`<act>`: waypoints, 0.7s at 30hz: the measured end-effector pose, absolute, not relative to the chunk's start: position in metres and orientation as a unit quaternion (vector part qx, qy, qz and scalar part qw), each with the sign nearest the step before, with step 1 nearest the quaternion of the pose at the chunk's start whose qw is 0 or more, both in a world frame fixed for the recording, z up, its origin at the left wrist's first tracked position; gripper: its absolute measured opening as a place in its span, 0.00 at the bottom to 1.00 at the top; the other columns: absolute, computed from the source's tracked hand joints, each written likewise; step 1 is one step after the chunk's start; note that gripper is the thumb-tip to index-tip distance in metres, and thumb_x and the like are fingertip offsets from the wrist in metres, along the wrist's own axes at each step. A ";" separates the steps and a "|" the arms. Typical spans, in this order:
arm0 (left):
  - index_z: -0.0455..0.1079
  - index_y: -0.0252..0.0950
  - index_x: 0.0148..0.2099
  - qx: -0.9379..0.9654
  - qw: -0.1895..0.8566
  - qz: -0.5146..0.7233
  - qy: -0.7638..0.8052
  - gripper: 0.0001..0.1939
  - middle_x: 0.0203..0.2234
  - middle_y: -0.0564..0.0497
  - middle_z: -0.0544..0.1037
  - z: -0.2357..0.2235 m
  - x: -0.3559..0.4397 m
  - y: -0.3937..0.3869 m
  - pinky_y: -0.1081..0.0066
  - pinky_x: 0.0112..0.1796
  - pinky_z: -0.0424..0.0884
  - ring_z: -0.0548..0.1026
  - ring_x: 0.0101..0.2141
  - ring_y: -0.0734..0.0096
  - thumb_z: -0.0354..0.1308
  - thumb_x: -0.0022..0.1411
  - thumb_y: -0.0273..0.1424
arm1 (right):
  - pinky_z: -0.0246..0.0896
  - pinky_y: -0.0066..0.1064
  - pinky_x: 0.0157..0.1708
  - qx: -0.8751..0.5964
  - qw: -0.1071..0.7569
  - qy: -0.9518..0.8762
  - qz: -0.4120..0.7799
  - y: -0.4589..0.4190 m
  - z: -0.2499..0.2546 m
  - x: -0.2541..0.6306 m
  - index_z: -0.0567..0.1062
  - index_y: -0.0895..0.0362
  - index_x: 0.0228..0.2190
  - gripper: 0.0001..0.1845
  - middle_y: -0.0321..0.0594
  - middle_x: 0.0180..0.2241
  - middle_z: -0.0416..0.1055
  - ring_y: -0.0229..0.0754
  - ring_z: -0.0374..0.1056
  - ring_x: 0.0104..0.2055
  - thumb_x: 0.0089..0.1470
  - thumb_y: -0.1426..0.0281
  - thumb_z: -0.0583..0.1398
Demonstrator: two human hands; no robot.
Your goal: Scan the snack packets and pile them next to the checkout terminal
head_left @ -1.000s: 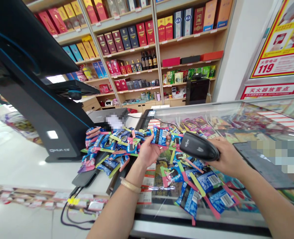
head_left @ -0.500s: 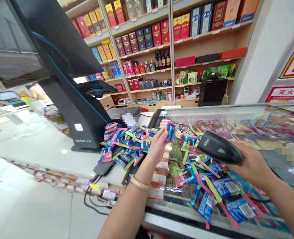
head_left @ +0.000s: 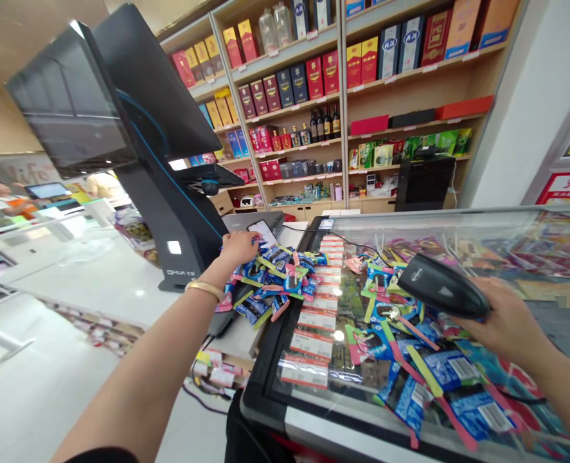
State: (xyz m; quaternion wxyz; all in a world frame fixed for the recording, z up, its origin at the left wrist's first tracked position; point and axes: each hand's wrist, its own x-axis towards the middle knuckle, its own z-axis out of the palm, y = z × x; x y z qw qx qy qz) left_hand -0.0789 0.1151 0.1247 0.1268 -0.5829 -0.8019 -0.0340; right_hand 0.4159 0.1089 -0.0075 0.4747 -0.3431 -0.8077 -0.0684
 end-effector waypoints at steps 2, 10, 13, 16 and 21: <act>0.79 0.41 0.55 -0.590 0.115 -0.020 -0.799 0.21 0.56 0.41 0.80 0.124 -0.082 0.118 0.48 0.60 0.63 0.73 0.59 0.44 0.52 0.64 0.32 | 0.67 0.45 0.29 -0.332 0.479 -0.808 -0.088 0.110 -0.006 0.417 0.78 0.49 0.40 0.14 0.42 0.28 0.77 0.54 0.72 0.29 0.56 0.56 0.61; 0.75 0.36 0.60 -0.642 0.137 -0.149 -0.740 0.24 0.59 0.39 0.76 0.118 -0.032 0.118 0.47 0.61 0.63 0.71 0.60 0.45 0.51 0.66 0.33 | 0.67 0.40 0.32 -0.333 0.490 -0.794 -0.138 0.110 -0.002 0.417 0.77 0.52 0.41 0.11 0.41 0.31 0.79 0.51 0.73 0.31 0.55 0.64 0.62; 0.76 0.37 0.57 -0.705 0.061 -0.253 -0.660 0.21 0.54 0.43 0.79 0.100 0.019 0.118 0.57 0.59 0.68 0.75 0.55 0.55 0.54 0.65 0.33 | 0.67 0.39 0.33 -0.347 0.485 -0.789 -0.146 0.108 0.001 0.415 0.77 0.52 0.40 0.10 0.41 0.32 0.80 0.50 0.74 0.31 0.55 0.66 0.61; 0.75 0.37 0.55 -0.735 -0.072 -0.282 -0.612 0.19 0.49 0.45 0.82 0.068 0.074 0.121 0.63 0.53 0.72 0.79 0.49 0.60 0.58 0.63 0.32 | 0.68 0.38 0.33 -0.355 0.486 -0.784 -0.151 0.106 0.004 0.413 0.77 0.53 0.38 0.09 0.42 0.32 0.80 0.49 0.75 0.31 0.54 0.66 0.61; 0.74 0.35 0.53 -0.668 -0.261 -0.310 -0.624 0.25 0.41 0.44 0.82 0.016 0.132 0.134 0.62 0.48 0.73 0.80 0.43 0.56 0.70 0.52 0.31 | 0.67 0.37 0.32 -0.381 0.486 -0.777 -0.126 0.105 0.008 0.410 0.78 0.54 0.34 0.08 0.42 0.29 0.79 0.48 0.74 0.29 0.54 0.63 0.63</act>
